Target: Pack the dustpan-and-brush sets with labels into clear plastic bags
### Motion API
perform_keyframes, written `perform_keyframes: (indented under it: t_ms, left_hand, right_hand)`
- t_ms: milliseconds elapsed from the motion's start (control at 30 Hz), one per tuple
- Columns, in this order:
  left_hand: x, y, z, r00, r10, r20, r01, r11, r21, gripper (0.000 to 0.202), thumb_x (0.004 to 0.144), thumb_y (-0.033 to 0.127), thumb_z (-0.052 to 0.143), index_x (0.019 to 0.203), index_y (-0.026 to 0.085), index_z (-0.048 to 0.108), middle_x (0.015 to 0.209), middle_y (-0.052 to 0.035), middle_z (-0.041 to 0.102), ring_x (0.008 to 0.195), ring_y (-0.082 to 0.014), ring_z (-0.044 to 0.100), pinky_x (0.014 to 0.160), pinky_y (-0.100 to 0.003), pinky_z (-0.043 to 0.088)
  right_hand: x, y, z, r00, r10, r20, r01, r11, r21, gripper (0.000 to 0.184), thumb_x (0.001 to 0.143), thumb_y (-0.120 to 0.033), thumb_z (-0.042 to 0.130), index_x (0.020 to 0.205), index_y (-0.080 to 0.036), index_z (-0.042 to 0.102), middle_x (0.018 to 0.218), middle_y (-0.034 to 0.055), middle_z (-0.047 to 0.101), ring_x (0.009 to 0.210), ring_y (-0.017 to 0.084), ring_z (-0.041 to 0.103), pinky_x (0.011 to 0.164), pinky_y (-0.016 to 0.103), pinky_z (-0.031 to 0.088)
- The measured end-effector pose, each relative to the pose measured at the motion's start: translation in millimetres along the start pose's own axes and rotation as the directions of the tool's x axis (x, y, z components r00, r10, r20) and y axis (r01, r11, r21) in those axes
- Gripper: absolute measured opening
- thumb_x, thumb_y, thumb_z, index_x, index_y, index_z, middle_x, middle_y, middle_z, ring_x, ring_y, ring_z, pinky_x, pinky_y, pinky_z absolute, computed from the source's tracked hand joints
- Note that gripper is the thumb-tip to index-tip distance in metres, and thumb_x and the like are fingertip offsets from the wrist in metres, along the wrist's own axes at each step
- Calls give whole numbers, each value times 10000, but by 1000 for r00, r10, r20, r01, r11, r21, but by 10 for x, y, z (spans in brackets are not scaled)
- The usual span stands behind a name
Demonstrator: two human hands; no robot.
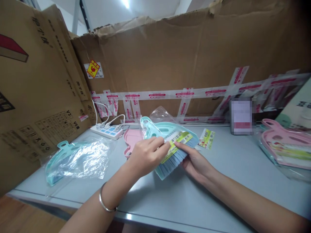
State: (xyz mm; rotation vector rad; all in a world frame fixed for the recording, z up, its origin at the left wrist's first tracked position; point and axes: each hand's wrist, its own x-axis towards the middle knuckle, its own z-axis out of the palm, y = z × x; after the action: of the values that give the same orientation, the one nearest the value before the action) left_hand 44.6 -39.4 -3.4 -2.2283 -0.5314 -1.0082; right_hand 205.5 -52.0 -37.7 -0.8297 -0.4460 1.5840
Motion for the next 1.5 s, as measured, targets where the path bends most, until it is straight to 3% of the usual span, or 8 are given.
perform_keyframes:
  t_ms: [167,233,300,400,500,800,1133,1500]
  left_hand:
    - [-43,-97,-3,939,-315,-137,270,923,-273,154,838,300,601,973,227,607,866,-32,613,804,-154,575,710,-298,478]
    - [-66,-177,24,726,-671,-153,557,703,-442,285,833,393,587,1074,241,579,1027,-68,593,995,-201,552,844,-369,461]
    - [-70,-232,65,389,-919,71,729,260,-633,408,838,493,534,1148,228,542,1106,-94,575,1058,-227,543,859,-382,460]
    - [-30,-226,120,90,-775,625,656,-426,-623,569,836,615,430,1190,180,524,1069,-117,622,973,-241,608,769,-356,501]
    - [24,-147,152,98,-560,823,544,-662,-516,556,865,599,381,1136,154,576,1014,-110,677,944,-246,640,790,-351,506]
    - [-95,23,299,130,-476,870,379,-787,-487,604,840,649,386,1119,168,624,1037,-113,708,1021,-300,637,888,-442,498]
    - [-151,207,328,398,-431,810,496,-641,-585,727,675,264,778,1317,199,442,1197,-114,637,1081,-268,608,941,-388,473]
    - [-129,22,297,308,-468,828,521,-646,-559,576,634,188,766,1165,138,548,1048,-119,693,928,-256,662,780,-333,528]
  right_hand:
    - [-5,-33,10,999,-32,-16,33,997,67,351,729,-92,684,1065,-176,627,934,43,715,699,164,682,525,218,569]
    - [-10,-50,24,998,-45,-39,48,995,85,355,736,-83,676,1073,-183,624,933,43,716,714,166,686,513,212,568]
    - [-19,-57,34,997,-52,-49,57,993,100,357,744,-66,664,1079,-183,620,930,43,718,733,167,690,542,216,580]
    - [-31,-44,39,998,-44,-47,49,993,108,363,756,-49,649,1093,-178,614,926,44,720,743,166,694,567,217,591]
    - [-38,-15,43,999,-17,-40,21,995,98,379,763,-31,630,1113,-173,603,909,45,722,744,171,697,584,225,598]
    - [-29,-20,45,999,-1,-35,5,996,94,477,757,-24,596,1198,-200,558,942,43,717,815,194,698,663,256,615]
    - [21,-76,30,991,-112,-72,119,987,111,526,753,-36,590,1233,-240,528,987,26,705,892,199,683,725,287,613]
    - [153,-170,-109,989,-66,-130,31,966,-256,125,794,-277,665,802,-155,637,602,33,670,504,128,612,464,206,530]
